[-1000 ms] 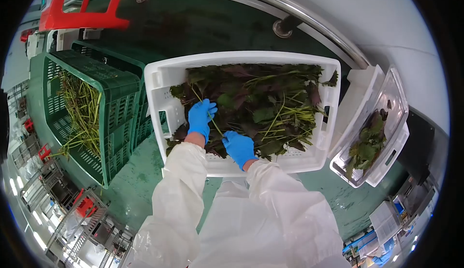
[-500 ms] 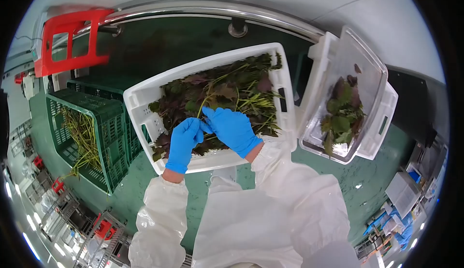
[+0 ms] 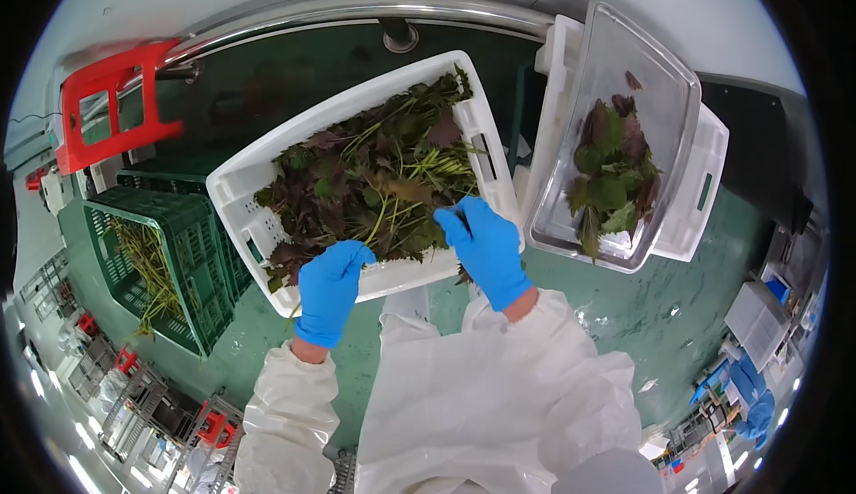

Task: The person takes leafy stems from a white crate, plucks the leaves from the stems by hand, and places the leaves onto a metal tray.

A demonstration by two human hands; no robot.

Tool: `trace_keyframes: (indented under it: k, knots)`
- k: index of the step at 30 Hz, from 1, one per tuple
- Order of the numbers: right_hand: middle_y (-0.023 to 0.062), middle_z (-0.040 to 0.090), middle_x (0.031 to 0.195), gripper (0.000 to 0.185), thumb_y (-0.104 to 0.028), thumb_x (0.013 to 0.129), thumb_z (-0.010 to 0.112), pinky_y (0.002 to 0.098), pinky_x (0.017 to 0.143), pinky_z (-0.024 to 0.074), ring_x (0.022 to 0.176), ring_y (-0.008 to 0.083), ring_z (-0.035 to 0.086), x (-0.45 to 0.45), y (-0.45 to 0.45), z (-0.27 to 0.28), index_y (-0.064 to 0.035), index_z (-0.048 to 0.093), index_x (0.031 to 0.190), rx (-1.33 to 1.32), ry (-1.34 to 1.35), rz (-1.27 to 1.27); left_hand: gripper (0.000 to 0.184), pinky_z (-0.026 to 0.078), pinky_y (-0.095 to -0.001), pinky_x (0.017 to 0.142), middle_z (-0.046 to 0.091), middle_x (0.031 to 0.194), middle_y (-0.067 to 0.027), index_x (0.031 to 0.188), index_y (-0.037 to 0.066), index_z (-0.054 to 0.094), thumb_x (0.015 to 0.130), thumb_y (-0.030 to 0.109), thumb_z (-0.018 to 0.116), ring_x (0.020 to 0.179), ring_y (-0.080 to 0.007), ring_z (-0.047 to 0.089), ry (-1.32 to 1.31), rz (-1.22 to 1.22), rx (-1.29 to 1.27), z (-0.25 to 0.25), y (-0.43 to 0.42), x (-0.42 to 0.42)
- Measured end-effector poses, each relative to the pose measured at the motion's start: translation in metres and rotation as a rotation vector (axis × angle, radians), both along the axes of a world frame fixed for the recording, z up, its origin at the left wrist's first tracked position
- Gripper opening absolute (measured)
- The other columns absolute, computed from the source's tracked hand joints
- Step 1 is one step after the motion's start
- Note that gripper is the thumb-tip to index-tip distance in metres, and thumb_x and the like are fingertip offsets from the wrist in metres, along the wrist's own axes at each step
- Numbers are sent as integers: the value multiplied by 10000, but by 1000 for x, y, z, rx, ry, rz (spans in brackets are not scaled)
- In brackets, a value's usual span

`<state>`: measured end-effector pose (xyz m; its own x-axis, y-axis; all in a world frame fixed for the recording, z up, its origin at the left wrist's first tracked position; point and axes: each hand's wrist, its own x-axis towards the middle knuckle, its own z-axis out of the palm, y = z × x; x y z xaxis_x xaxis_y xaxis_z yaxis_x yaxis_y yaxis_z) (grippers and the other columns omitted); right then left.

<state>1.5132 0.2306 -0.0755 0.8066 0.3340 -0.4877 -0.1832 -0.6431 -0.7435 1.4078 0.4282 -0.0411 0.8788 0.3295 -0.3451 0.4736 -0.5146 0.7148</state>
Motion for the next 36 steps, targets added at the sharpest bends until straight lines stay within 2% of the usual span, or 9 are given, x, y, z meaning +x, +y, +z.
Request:
trace_keyframes:
  k: [4, 7, 19, 22, 24, 26, 30, 32, 36]
  knots:
    - [51, 583, 719, 197, -296, 860, 614, 334, 568, 467, 667, 204, 596, 19, 22, 39, -111, 590, 923, 32, -215, 471, 95, 492, -309, 610, 662, 816, -86, 879, 71, 657, 827, 31, 590, 667, -248, 625, 36, -165, 83, 13, -5, 0]
    - [46, 550, 715, 162, -278, 856, 605, 352, 556, 471, 672, 212, 601, 15, 23, 9, -148, 591, 952, -12, -463, 872, 99, 496, -309, 611, 667, 824, -75, 884, 79, 662, 820, 36, 600, 680, -243, 632, 52, -242, 103, 22, -7, 1]
    - [31, 560, 731, 103, -232, 843, 599, 365, 528, 472, 627, 237, 585, 25, -34, -10, -163, 613, 919, -57, -394, 1039, 138, 492, -289, 635, 663, 814, -76, 904, 83, 690, 819, 20, 601, 673, -226, 608, 9, -154, -184, 16, -16, -17]
    - [67, 624, 826, 103, -144, 846, 551, 347, 615, 489, 710, 255, 607, 15, -48, -8, -115, 600, 932, 123, -153, 558, 153, 477, -275, 615, 660, 795, -69, 907, 66, 687, 827, 10, 569, 638, -192, 588, 11, -156, -247, 16, -29, -12]
    - [70, 621, 843, 85, -106, 858, 520, 274, 693, 469, 723, 201, 589, 31, -75, -35, -69, 591, 887, 124, -306, 339, 143, 459, -270, 584, 659, 779, -54, 897, 62, 680, 829, 17, 562, 597, -162, 560, 102, -35, -310, 15, -27, -12]
    - [43, 581, 803, 123, -93, 897, 482, 241, 733, 432, 739, 135, 540, 63, -99, -14, -39, 577, 842, 142, 30, -253, 112, 436, -269, 545, 654, 760, -34, 880, 67, 667, 824, 38, 575, 547, -135, 523, 273, 198, -397, 0, -12, -13]
    - [12, 554, 789, 173, -117, 941, 451, 242, 759, 405, 748, 108, 503, 92, -141, 7, -38, 552, 825, 23, -141, -246, 126, 414, -222, 571, 609, 762, 9, 874, 55, 684, 862, 97, 565, 607, -64, 508, 331, 479, -417, -81, -12, 34]
    - [14, 551, 792, 190, -135, 951, 447, 240, 773, 397, 752, 109, 498, 102, -160, 2, -41, 548, 820, 41, -144, -265, 131, 439, -262, 599, 623, 751, -30, 860, 50, 678, 839, 167, 625, 620, -119, 531, 86, 514, -146, -158, -23, 45]
    - [15, 528, 783, 124, -123, 936, 497, 230, 774, 401, 759, 102, 489, 97, -169, -4, -39, 557, 867, 78, 14, -294, 247, 450, -334, 643, 628, 741, -88, 845, 30, 665, 781, 265, 703, 643, -210, 543, 260, 480, 74, -224, -38, 71]
